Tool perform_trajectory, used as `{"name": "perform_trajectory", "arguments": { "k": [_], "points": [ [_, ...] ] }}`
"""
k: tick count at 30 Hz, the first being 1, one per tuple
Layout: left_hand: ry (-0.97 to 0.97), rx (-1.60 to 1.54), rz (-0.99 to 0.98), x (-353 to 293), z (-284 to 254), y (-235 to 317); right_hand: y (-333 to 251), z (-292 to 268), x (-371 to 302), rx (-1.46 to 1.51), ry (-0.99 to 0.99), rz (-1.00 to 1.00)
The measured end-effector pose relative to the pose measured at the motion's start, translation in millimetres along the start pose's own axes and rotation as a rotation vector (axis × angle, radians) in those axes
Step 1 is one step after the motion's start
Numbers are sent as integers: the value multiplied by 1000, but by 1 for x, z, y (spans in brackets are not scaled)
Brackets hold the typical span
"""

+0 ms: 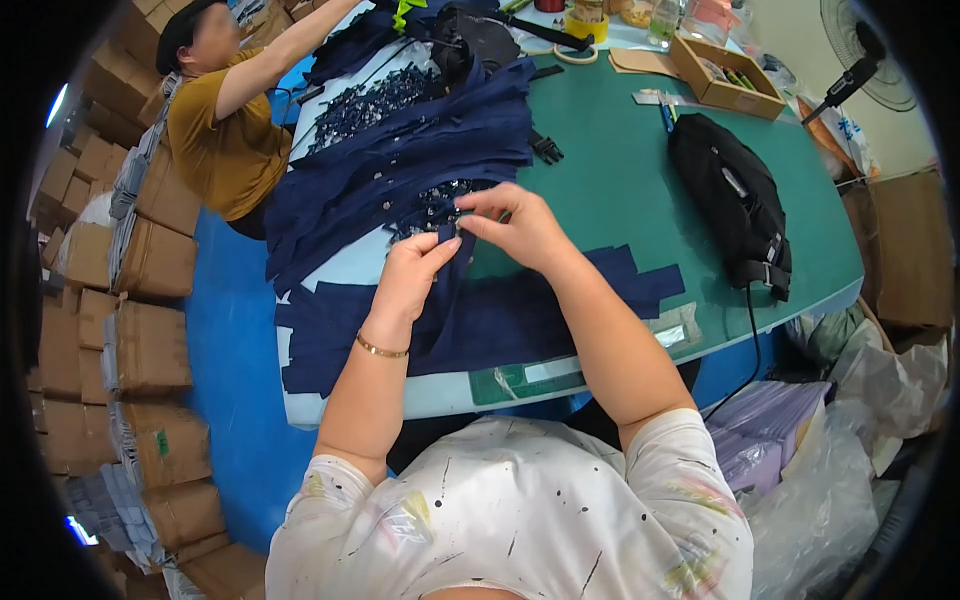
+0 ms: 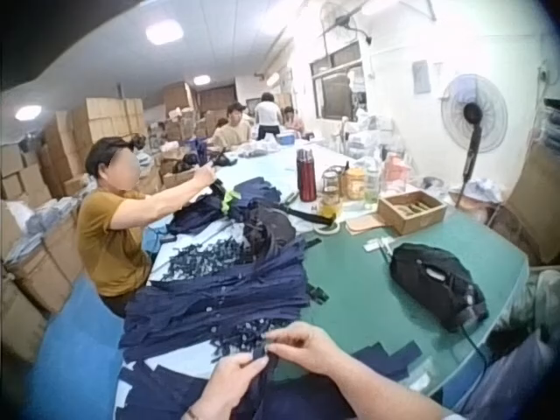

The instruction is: Assembling metal zipper sliders onto navy blue fabric strips.

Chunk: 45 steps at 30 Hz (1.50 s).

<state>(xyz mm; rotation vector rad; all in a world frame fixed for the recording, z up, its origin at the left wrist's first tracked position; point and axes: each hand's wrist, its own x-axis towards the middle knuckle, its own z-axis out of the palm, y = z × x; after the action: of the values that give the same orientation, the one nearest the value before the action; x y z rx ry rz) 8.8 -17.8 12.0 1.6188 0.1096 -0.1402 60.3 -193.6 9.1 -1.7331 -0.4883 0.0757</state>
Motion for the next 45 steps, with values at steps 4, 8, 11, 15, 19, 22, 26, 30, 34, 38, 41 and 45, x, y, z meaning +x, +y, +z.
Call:
{"name": "perform_trajectory", "arguments": {
  "k": [4,8,11,15,19,22,26,30,34,38,41,45],
  "points": [
    [-53,47,109,0,-4,-11,-2,1,-1,-107,-5,-65],
    [-79,119,136,-1,-1,-14,-4,-2,-6,-37,-128,77],
    [-72,142,109,-9,3,-8,-6,-3,-11,40,-144,162],
    [-84,118,101,-3,2,-18,0,-7,-9,66,-166,203],
    [-24,224,183,-4,3,-7,5,-4,-1,42,-168,42],
    [-36,123,220,8,-6,-22,-2,-3,4,-2,-173,50],
    [-75,52,182,3,6,-11,9,-10,2,-9,-161,53],
    [-90,138,193,0,3,-13,-1,-10,-3,-92,-171,62],
    [-39,188,168,-4,6,-12,-1,-8,-7,-209,-176,-18],
    [-74,252,189,-3,4,-12,-4,-9,-9,-316,-191,-49],
    [-69,228,138,-4,6,-8,-5,-10,-8,-261,-176,14],
    [-57,322,225,0,2,-17,-1,-10,-6,-162,-169,13]
  ]
}}
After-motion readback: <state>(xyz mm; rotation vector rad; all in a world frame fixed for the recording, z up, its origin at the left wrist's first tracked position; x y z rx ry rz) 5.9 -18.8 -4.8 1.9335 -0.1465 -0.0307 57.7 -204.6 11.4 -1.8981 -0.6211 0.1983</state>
